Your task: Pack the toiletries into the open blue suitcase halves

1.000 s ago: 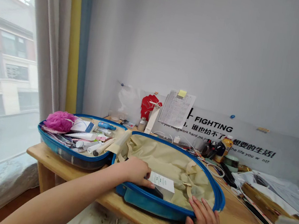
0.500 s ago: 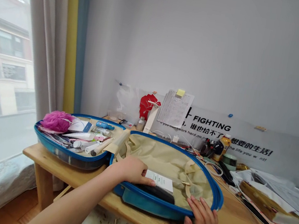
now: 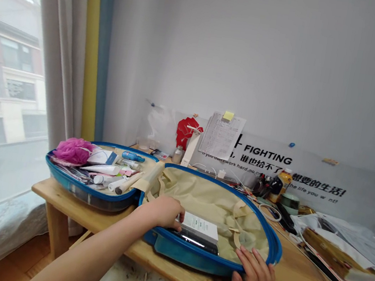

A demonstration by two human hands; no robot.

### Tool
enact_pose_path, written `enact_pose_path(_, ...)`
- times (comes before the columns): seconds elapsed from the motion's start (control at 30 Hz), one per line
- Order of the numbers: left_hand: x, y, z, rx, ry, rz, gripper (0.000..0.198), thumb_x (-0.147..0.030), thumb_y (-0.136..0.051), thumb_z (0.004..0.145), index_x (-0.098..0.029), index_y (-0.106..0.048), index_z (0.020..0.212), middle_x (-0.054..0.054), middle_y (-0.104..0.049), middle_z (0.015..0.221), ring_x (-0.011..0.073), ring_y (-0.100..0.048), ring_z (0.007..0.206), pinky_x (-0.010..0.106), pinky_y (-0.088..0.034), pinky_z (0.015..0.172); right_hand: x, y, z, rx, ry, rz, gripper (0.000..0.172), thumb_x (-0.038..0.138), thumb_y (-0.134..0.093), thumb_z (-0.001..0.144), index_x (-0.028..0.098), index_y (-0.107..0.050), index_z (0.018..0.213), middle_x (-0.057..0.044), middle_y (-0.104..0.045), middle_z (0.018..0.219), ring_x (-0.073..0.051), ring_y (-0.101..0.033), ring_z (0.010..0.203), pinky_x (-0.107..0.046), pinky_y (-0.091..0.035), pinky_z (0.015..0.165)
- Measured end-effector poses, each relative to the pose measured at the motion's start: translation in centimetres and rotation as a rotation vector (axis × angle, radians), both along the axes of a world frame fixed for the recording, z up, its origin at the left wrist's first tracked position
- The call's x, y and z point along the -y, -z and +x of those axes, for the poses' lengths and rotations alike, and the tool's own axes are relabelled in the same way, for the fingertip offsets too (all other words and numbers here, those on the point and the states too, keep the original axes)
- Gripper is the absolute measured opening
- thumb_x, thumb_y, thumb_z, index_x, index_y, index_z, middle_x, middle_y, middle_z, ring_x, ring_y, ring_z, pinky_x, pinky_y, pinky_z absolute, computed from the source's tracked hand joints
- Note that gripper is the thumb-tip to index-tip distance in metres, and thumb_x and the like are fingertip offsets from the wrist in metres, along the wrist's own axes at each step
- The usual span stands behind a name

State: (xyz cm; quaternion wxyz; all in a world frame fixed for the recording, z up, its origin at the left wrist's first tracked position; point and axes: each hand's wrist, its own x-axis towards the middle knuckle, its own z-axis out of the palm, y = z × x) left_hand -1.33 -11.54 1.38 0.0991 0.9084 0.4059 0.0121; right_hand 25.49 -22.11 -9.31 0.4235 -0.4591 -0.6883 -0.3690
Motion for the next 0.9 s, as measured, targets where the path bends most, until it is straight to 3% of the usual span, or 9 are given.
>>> enact_pose_path(0.17, 0.0, 0.3, 0.0, 0.01, 0.001, -0.05, 0.018, -0.034, -0.072, 0.071, -0.03, -0.072, 0.088, -0.003, -0.072, 0.088, 0.0174, -0.065, 0.083, 0.023, -0.044, 0.064, 0.0, -0.1, 0.0, -0.008, -0.007, -0.012, 0.032, 0.025, -0.04, 0.088, 0.022, -0.054, 0.118, -0.008, -0.064, 0.107, -0.025, -0.052, 0.115, -0.047, -0.027, 0.106)
enact_pose_path(0.27, 0.5, -0.1, 0.2, 0.044, -0.009, -0.007, 0.016, -0.038, -0.07, 0.072, -0.029, -0.072, 0.085, -0.002, -0.072, 0.09, 0.0187, -0.065, 0.086, 0.025, -0.046, 0.07, 0.0, 0.0, 0.0, -0.02, -0.008, 0.001, 0.031, 0.026, -0.04, 0.089, 0.023, -0.054, 0.117, -0.008, -0.063, 0.107, -0.025, -0.053, 0.113, -0.048, -0.027, 0.106)
enact_pose_path(0.37, 0.5, -1.6, -0.2, 0.147, -0.082, 0.13, 0.028, -0.045, -0.05, 0.088, -0.029, -0.068, 0.101, 0.001, -0.067, 0.112, 0.0198, -0.06, 0.103, 0.028, -0.045, 0.087, -0.1, 0.1, 0.1, -0.021, -0.014, 0.006, 0.031, 0.027, -0.04, 0.089, 0.022, -0.054, 0.117, -0.008, -0.063, 0.107, -0.025, -0.053, 0.114, -0.047, -0.027, 0.106)
enact_pose_path(0.43, -0.7, -3.1, -1.6, 0.201, -0.2, 0.242, 0.037, -0.043, -0.036, 0.094, -0.027, -0.06, 0.118, 0.003, -0.059, 0.126, 0.0196, -0.054, 0.114, 0.029, -0.04, 0.096, 0.0, 0.1, 0.1, -0.014, -0.015, 0.007, 0.031, 0.026, -0.041, 0.089, 0.021, -0.054, 0.117, -0.009, -0.064, 0.106, -0.025, -0.053, 0.114, -0.047, -0.027, 0.106)
enact_pose_path(0.53, -3.8, -5.3, -5.8, 0.187, -0.428, 0.363, 0.044, -0.039, -0.034, 0.094, -0.019, -0.048, 0.131, 0.01, -0.052, 0.134, 0.024, -0.046, 0.122, 0.034, -0.035, 0.102, 0.0, -0.1, 0.1, 0.004, 0.001, 0.004, 0.031, 0.027, -0.041, 0.088, 0.023, -0.054, 0.116, -0.008, -0.065, 0.106, -0.025, -0.055, 0.112, -0.046, -0.028, 0.105)
enact_pose_path(0.63, -6.8, -5.9, -12.1, 0.089, -0.622, 0.372, 0.047, -0.026, -0.038, 0.089, -0.011, -0.046, 0.132, 0.02, -0.048, 0.135, 0.0321, -0.046, 0.121, 0.045, -0.036, 0.099, 0.0, -0.1, 0.1, 0.009, 0.012, 0.006, 0.031, 0.027, -0.041, 0.088, 0.023, -0.054, 0.116, -0.007, -0.065, 0.105, -0.025, -0.055, 0.112, -0.046, -0.028, 0.105)
enact_pose_path(0.77, -8.0, -4.3, -20.1, -0.064, -0.801, 0.351, 0.048, -0.028, -0.054, 0.075, -0.012, -0.057, 0.12, 0.023, -0.054, 0.129, 0.04, -0.045, 0.121, 0.053, -0.033, 0.097, 0.0, 0.0, 0.1, 0.002, 0.005, 0.008, 0.03, 0.026, -0.041, 0.088, 0.023, -0.054, 0.115, -0.007, -0.065, 0.105, -0.025, -0.055, 0.112, -0.045, -0.027, 0.106)
enact_pose_path(0.9, -7.9, -2.3, -24.3, -0.141, -0.816, 0.354, 0.05, -0.032, -0.058, 0.067, -0.02, -0.06, 0.115, 0.017, -0.06, 0.125, 0.0374, -0.047, 0.119, 0.051, -0.03, 0.098, -0.1, 0.2, 0.1, -0.025, 0.003, -0.007, 0.032, 0.028, -0.042, 0.087, 0.025, -0.055, 0.117, -0.006, -0.065, 0.106, -0.025, -0.055, 0.113, -0.045, -0.027, 0.107)
